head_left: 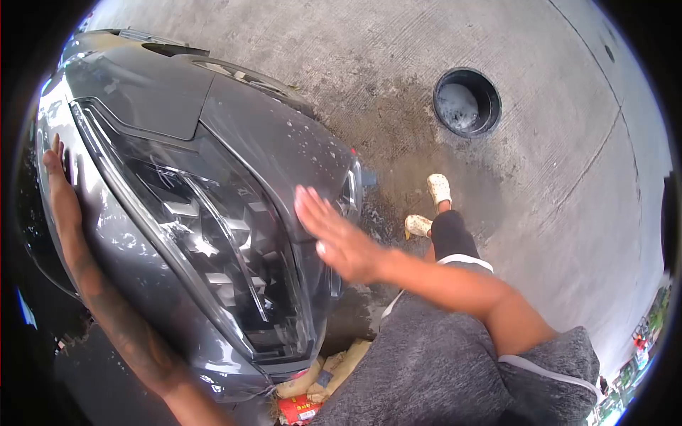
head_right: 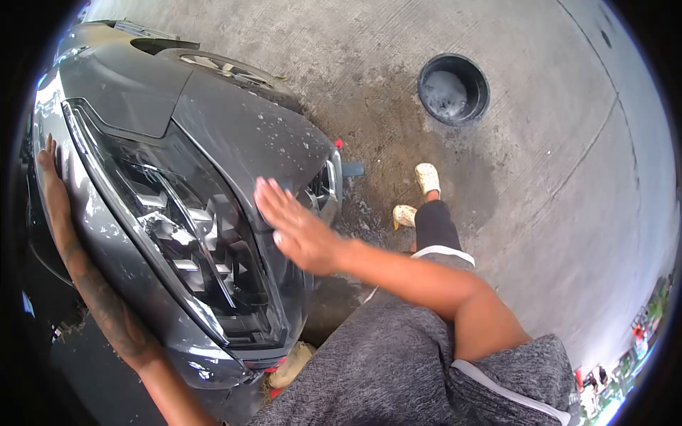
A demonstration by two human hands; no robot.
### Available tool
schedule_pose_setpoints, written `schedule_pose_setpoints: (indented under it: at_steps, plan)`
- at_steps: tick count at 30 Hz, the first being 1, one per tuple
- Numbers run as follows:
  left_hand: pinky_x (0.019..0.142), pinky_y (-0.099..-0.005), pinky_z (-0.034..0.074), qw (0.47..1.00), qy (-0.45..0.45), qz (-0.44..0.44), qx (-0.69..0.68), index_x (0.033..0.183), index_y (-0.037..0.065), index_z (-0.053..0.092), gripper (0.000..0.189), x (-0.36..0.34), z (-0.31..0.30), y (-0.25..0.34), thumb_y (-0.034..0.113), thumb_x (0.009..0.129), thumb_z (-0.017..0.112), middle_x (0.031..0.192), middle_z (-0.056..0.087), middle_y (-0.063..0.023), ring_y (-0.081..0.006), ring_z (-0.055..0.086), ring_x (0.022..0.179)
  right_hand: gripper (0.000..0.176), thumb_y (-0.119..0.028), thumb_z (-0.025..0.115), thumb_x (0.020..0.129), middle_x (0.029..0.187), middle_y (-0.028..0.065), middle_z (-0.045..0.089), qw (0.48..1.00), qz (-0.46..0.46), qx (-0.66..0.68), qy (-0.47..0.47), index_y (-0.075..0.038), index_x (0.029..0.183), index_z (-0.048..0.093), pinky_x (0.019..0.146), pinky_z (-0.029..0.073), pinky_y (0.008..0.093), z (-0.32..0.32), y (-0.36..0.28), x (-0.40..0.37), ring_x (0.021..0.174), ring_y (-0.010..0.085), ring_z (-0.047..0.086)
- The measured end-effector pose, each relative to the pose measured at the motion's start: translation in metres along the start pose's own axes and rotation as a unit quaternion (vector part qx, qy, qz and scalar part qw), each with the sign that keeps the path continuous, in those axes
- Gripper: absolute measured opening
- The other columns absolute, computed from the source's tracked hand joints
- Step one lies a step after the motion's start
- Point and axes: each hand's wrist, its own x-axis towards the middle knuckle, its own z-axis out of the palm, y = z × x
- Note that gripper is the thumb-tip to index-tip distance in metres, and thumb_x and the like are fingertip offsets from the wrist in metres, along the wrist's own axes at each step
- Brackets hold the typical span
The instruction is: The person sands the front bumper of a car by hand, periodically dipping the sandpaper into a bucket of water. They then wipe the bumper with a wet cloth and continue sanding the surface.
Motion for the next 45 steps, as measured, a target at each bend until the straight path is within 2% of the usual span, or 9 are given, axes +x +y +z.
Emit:
schedule_pose_setpoints:
  at_steps: [6,10,14,18,22,26,31,35,45]
  plan:
    - [0.123,-0.0389,0.011,1.000,-0.005,0.002,-0.015,0.156,0.007,0.032,0.085,0.002,-0.003,-0.005,0.070,0.100,0.021,0.160,0.031,-0.0203,-0.0273,0.026,0.150,0.074,-0.021,0.040,0.096,0.167,0.0218,0.006,0.988,-0.020,-0.121,0.091,0.000,0.160,0.009,0.124,0.008,0.0516,0.016,0.004,0.013,0.154,0.0390,0.004]
    - [0.123,-0.0364,0.015,1.000,0.013,0.003,-0.026,0.156,0.003,0.031,0.085,0.005,-0.003,0.000,0.068,0.102,0.022,0.159,0.034,-0.0202,-0.0256,0.028,0.149,0.072,-0.018,0.040,0.096,0.166,0.0226,0.010,0.992,-0.004,-0.119,0.051,0.000,0.159,0.012,0.124,0.006,0.0492,0.092,-0.004,-0.074,0.155,0.0371,0.008]
    - [0.123,-0.0406,0.012,1.000,0.002,0.029,0.000,0.156,0.006,0.032,0.088,0.012,-0.010,-0.015,0.073,0.099,0.022,0.159,0.032,-0.0226,-0.0299,0.027,0.150,0.075,-0.022,0.041,0.095,0.167,0.0201,0.010,0.973,0.009,-0.200,0.113,-0.001,0.160,0.011,0.124,0.002,0.0505,0.039,-0.008,0.007,0.155,0.0350,0.005]
    - [0.122,-0.0373,0.019,0.999,0.004,0.012,-0.031,0.155,0.002,0.031,0.088,0.008,-0.005,-0.007,0.070,0.100,0.024,0.159,0.033,-0.0221,-0.0276,0.028,0.149,0.072,-0.023,0.040,0.096,0.166,0.0210,0.012,0.986,0.038,-0.153,0.054,0.000,0.159,0.015,0.123,0.004,0.0541,0.088,-0.008,-0.076,0.155,0.0362,0.010]
    - [0.122,-0.0372,0.019,1.000,0.005,0.020,-0.018,0.156,0.001,0.028,0.091,0.002,-0.004,-0.007,0.072,0.099,0.024,0.159,0.031,-0.0217,-0.0272,0.027,0.149,0.074,-0.025,0.039,0.096,0.167,0.0192,0.008,0.976,0.039,-0.200,0.078,-0.001,0.160,0.011,0.122,0.000,0.0541,0.039,-0.020,-0.009,0.155,0.0354,0.006]
    - [0.123,-0.0376,0.016,1.000,0.010,0.018,-0.018,0.157,0.004,0.028,0.090,0.009,-0.006,-0.013,0.073,0.099,0.023,0.159,0.033,-0.0196,-0.0263,0.028,0.149,0.071,-0.023,0.038,0.096,0.167,0.0203,0.009,0.985,0.057,-0.143,0.076,-0.001,0.159,0.013,0.122,0.002,0.0554,0.069,-0.025,-0.053,0.155,0.0369,0.009]
    - [0.123,-0.0380,0.012,1.000,0.000,0.004,0.007,0.157,0.005,0.028,0.094,0.007,-0.009,-0.017,0.077,0.097,0.021,0.160,0.034,-0.0176,-0.0240,0.027,0.149,0.075,-0.028,0.041,0.097,0.167,0.0215,0.009,0.970,0.058,-0.214,0.104,-0.001,0.160,0.010,0.122,0.006,0.0556,0.030,-0.010,0.008,0.154,0.0388,0.008]
    - [0.123,-0.0379,0.011,1.000,-0.013,0.013,-0.013,0.158,0.005,0.027,0.093,0.017,-0.010,-0.028,0.076,0.097,0.021,0.161,0.031,-0.0177,-0.0244,0.025,0.150,0.078,-0.031,0.043,0.099,0.165,0.0260,0.004,0.982,0.057,-0.149,0.104,0.003,0.158,0.006,0.122,0.010,0.0560,0.075,-0.006,-0.053,0.153,0.0428,0.005]
    - [0.123,-0.0395,0.012,1.000,-0.012,0.000,0.013,0.157,0.006,0.028,0.093,0.018,-0.011,-0.023,0.076,0.097,0.021,0.161,0.031,-0.0183,-0.0266,0.025,0.150,0.071,-0.023,0.042,0.100,0.165,0.0263,0.007,0.973,0.034,-0.135,0.183,0.004,0.158,0.009,0.123,0.012,0.0530,0.042,0.005,-0.012,0.153,0.0427,0.007]
